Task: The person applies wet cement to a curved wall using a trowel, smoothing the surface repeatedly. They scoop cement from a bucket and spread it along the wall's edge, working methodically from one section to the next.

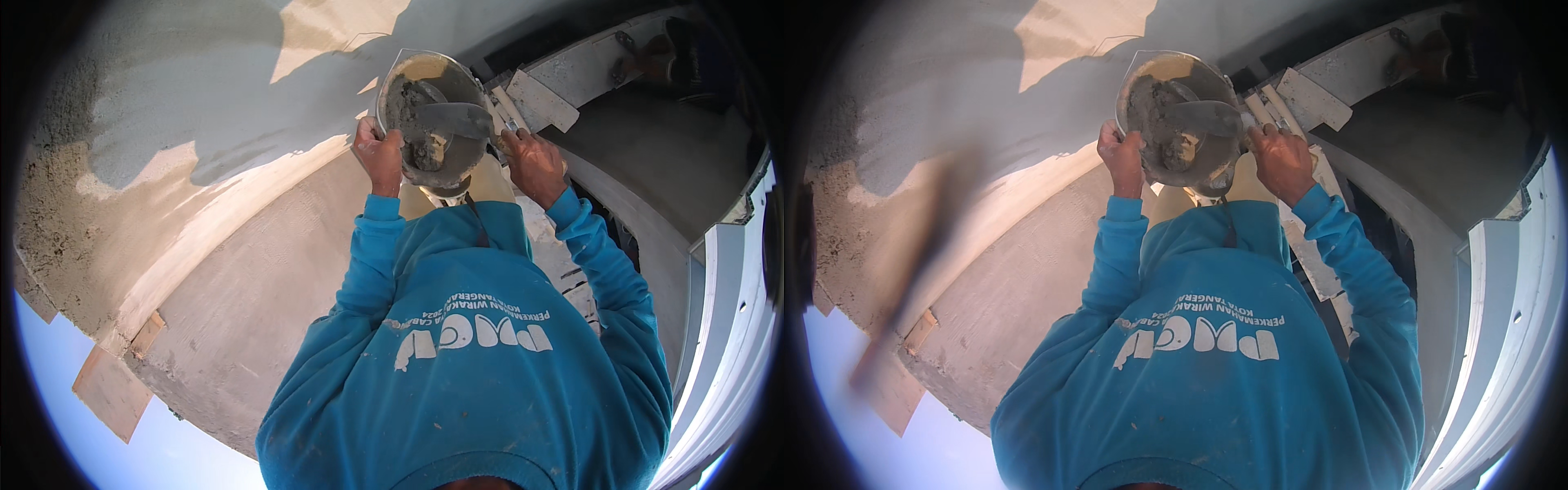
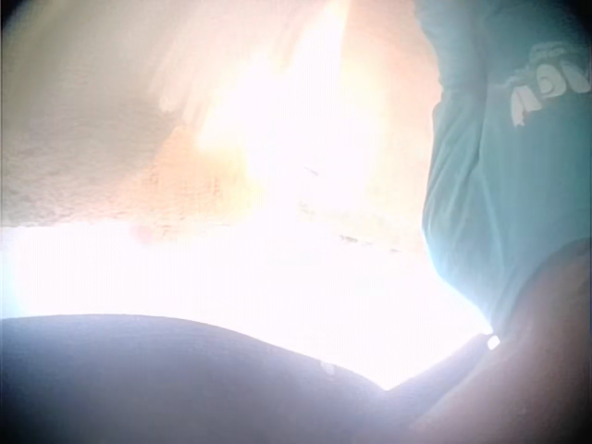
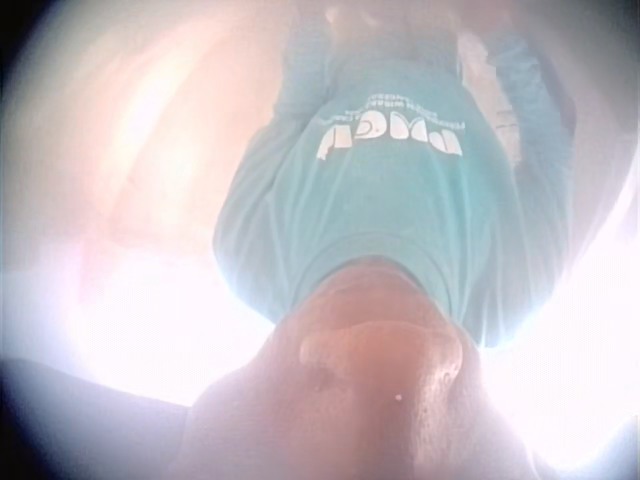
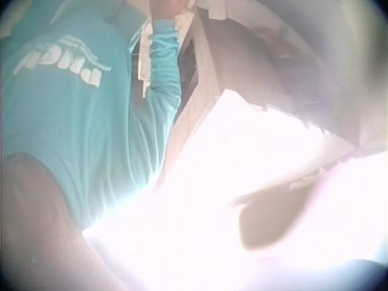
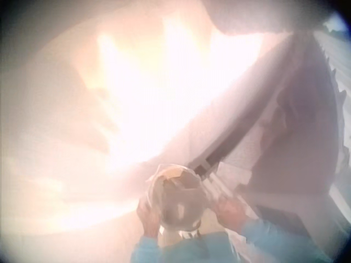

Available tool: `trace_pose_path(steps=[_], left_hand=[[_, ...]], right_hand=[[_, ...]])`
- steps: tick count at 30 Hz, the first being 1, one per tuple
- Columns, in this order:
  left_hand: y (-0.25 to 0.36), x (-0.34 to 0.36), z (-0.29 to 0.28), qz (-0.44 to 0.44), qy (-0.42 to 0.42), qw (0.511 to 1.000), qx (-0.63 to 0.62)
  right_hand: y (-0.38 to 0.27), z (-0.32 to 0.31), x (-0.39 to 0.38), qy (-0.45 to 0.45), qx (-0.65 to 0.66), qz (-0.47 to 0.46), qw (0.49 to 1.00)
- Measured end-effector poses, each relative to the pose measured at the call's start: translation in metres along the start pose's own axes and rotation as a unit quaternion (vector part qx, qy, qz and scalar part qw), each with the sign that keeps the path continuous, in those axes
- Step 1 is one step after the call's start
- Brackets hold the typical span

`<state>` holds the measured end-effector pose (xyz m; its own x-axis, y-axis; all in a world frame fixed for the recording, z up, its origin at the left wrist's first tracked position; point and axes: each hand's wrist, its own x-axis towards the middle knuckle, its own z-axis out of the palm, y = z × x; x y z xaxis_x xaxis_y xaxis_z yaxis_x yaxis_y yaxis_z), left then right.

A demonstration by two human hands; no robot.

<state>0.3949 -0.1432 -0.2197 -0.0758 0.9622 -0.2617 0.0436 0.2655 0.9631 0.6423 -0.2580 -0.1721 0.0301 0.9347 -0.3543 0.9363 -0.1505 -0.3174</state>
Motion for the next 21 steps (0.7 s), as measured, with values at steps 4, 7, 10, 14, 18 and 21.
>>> trace_pose_path(steps=[4, 7, 10, 14, 18, 21], left_hand=[[-0.035, 0.016, -0.005, -0.002, 0.017, 1.0, 0.024], [-0.062, 0.024, -0.012, -0.042, 0.06, 0.997, 0.007], [-0.1, 0.035, -0.025, -0.077, 0.081, 0.993, 0.039], [-0.153, 0.045, -0.047, -0.108, 0.107, 0.987, 0.044], [-0.196, 0.044, -0.075, -0.134, 0.159, 0.975, 0.073], [-0.217, 0.044, -0.084, -0.16, 0.184, 0.963, 0.118]], right_hand=[[-0.012, 0.08, 0.046, -0.05, 0.007, -0.022, 0.998], [0.009, 0.094, 0.073, -0.07, 0.121, 0.017, 0.99], [0.057, 0.146, 0.095, 0.005, 0.27, 0.119, 0.955], [0.135, 0.302, 0.099, 0.139, 0.402, 0.347, 0.836], [0.095, 0.431, 0.084, -0.048, 0.659, 0.462, 0.591], [0.05, 0.53, 0.075, -0.143, 0.658, 0.564, 0.478]])
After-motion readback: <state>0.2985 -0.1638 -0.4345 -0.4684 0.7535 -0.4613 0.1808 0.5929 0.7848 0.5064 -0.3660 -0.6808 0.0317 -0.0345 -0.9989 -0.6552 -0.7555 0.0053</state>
